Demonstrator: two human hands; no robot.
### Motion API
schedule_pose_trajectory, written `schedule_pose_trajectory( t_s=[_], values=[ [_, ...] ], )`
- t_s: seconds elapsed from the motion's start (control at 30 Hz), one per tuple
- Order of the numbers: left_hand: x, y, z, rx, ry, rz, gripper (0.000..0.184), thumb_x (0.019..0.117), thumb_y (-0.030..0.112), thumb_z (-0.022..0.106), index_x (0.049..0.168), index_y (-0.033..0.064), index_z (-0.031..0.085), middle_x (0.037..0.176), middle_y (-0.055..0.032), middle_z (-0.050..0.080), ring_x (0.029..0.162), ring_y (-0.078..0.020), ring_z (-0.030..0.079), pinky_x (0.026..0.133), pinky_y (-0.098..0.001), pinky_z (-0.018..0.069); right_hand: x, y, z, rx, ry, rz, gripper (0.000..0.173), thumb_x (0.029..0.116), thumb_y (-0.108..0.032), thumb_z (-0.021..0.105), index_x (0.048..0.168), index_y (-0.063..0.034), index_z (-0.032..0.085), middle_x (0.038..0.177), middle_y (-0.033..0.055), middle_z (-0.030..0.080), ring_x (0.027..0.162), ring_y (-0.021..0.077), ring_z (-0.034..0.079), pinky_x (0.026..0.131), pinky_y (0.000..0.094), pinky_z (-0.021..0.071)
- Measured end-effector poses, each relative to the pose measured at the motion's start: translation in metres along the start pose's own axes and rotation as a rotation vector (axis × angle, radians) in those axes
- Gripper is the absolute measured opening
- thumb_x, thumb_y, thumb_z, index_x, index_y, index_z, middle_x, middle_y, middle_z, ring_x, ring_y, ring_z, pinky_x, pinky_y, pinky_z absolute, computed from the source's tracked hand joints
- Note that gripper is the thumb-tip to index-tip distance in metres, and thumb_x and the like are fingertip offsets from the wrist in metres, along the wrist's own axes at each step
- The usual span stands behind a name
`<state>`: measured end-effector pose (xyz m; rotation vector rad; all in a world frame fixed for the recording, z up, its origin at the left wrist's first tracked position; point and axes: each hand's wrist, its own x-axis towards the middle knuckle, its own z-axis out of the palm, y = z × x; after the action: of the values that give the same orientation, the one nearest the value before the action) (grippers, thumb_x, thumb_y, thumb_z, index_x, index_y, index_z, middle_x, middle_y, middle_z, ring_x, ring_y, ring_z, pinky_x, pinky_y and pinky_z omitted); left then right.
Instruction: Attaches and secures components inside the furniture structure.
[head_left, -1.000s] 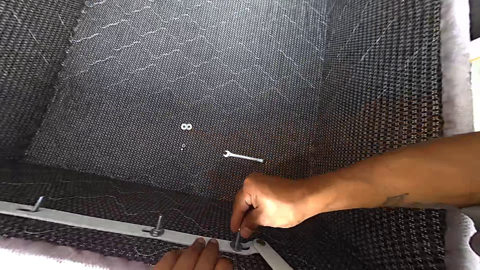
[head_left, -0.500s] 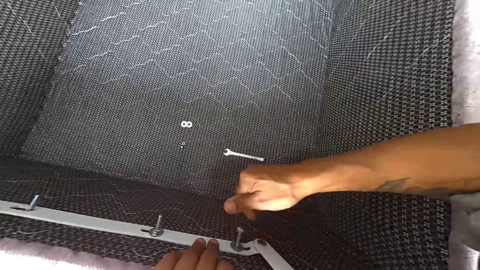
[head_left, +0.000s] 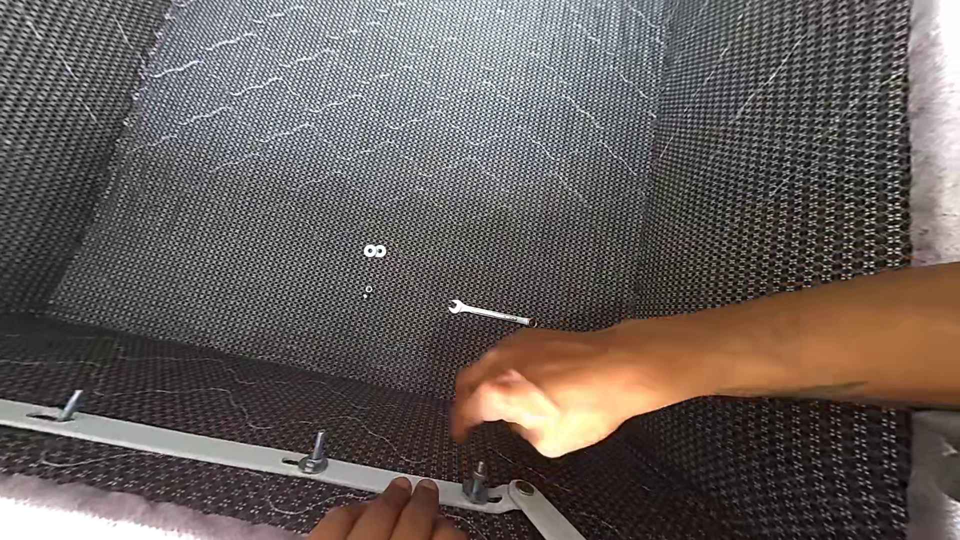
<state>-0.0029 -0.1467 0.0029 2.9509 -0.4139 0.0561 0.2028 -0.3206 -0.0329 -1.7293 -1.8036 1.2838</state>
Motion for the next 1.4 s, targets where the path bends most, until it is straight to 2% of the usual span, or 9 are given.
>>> schedule_pose_trajectory(
  t_s=[0.17, 0.27, 0.37, 0.47, 0.77, 0.9, 1.0, 1.13, 1.4],
  values=[
    [0.0, -0.001, -0.001, 0.016, 0.001, 0.013, 0.02, 0.0956, 0.021, 0.055, 0.082, 0.0137, 0.069, 0.091, -0.0044, 0.079, 0.077, -0.0216, 0.073, 0.061, -0.0366, 0.0503, -0.004, 0.0, 0.013, -0.034, -0.081, 0.039, 0.009, 0.082, -0.001, 0.073, 0.085, -0.0084, 0.069, 0.082, 0.0097, 0.064, 0.072, 0.0277, 0.065, 0.057, 0.0493, 0.051],
    [-0.002, 0.0, 0.0, 0.001, -0.003, 0.008, 0.02, 0.0964, 0.02, 0.054, 0.083, 0.0131, 0.068, 0.091, -0.0051, 0.079, 0.077, -0.0222, 0.073, 0.061, -0.0367, 0.0504, 0.001, -0.007, 0.005, 0.032, 0.016, -0.059, 0.029, 0.0844, -0.001, 0.067, 0.108, -0.0173, 0.073, 0.104, 0.0039, 0.068, 0.091, 0.0207, 0.067, 0.072, 0.0432, 0.0571],
    [-0.001, -0.001, -0.001, 0.015, 0.007, 0.015, 0.02, 0.0957, 0.02, 0.055, 0.082, 0.0138, 0.068, 0.091, -0.0042, 0.079, 0.077, -0.0211, 0.073, 0.061, -0.0359, 0.0502, 0.0, -0.001, 0.014, 0.04, -0.11, 0.025, 0.02, 0.0815, -0.003, 0.076, 0.099, -0.0122, 0.074, 0.089, 0.0101, 0.068, 0.079, 0.03, 0.066, 0.062, 0.0531, 0.0513],
    [-0.002, 0.0, 0.001, 0.007, 0.007, 0.006, 0.021, 0.0973, 0.019, 0.054, 0.083, 0.0133, 0.068, 0.091, -0.0042, 0.079, 0.077, -0.021, 0.073, 0.061, -0.0361, 0.0504, 0.005, -0.002, 0.002, 0.027, -0.028, -0.003, 0.044, 0.0754, -0.003, 0.077, 0.115, -0.0216, 0.071, 0.104, 0.0028, 0.068, 0.093, 0.0223, 0.067, 0.073, 0.0471, 0.0566],
    [-0.002, -0.001, 0.0, 0.013, 0.014, 0.015, 0.021, 0.0962, 0.019, 0.054, 0.082, 0.014, 0.068, 0.091, -0.0041, 0.079, 0.077, -0.0212, 0.073, 0.06, -0.0357, 0.0501, 0.004, -0.004, 0.011, 0.098, -0.154, 0.038, 0.016, 0.0864, -0.002, 0.071, 0.1, -0.0096, 0.075, 0.089, 0.0122, 0.067, 0.08, 0.0308, 0.066, 0.065, 0.0534, 0.0522],
    [-0.003, 0.001, 0.001, 0.004, 0.005, 0.0, 0.021, 0.0969, 0.02, 0.054, 0.083, 0.0137, 0.068, 0.091, -0.0044, 0.079, 0.077, -0.0214, 0.073, 0.061, -0.036, 0.0501, 0.007, -0.003, 0.005, 0.122, -0.067, -0.049, 0.042, 0.0793, 0.003, 0.07, 0.115, -0.0178, 0.074, 0.102, 0.0063, 0.069, 0.091, 0.0241, 0.068, 0.072, 0.0471, 0.0559],
    [-0.001, 0.0, 0.0, 0.016, 0.014, 0.011, 0.021, 0.0959, 0.019, 0.054, 0.081, 0.0137, 0.068, 0.09, -0.0042, 0.079, 0.076, -0.0212, 0.073, 0.06, -0.0359, 0.0501, 0.004, -0.001, 0.01, 0.056, -0.182, 0.044, 0.018, 0.0838, -0.001, 0.072, 0.099, -0.0109, 0.073, 0.085, 0.0108, 0.067, 0.078, 0.0304, 0.066, 0.063, 0.0532, 0.0512],
    [-0.002, 0.001, 0.0, 0.005, 0.008, 0.002, 0.021, 0.0973, 0.018, 0.053, 0.082, 0.0131, 0.067, 0.09, -0.0048, 0.079, 0.076, -0.0221, 0.073, 0.061, -0.0365, 0.0503, 0.009, -0.001, 0.014, 0.223, 0.021, -0.108, 0.02, 0.0903, -0.006, 0.063, 0.106, -0.0115, 0.073, 0.088, 0.0046, 0.07, 0.078, 0.0198, 0.068, 0.064, 0.0441, 0.0548],
    [-0.001, -0.001, 0.001, 0.022, 0.029, -0.001, 0.022, 0.0969, 0.019, 0.054, 0.08, 0.0142, 0.067, 0.089, -0.0037, 0.078, 0.075, -0.0209, 0.072, 0.06, -0.0357, 0.0502, 0.013, -0.014, 0.025, 0.116, 0.127, -0.208, 0.019, 0.1056, -0.021, 0.049, 0.103, -0.0072, 0.062, 0.095, 0.0096, 0.063, 0.079, 0.0246, 0.066, 0.06, 0.0431, 0.0534]
  ],
)
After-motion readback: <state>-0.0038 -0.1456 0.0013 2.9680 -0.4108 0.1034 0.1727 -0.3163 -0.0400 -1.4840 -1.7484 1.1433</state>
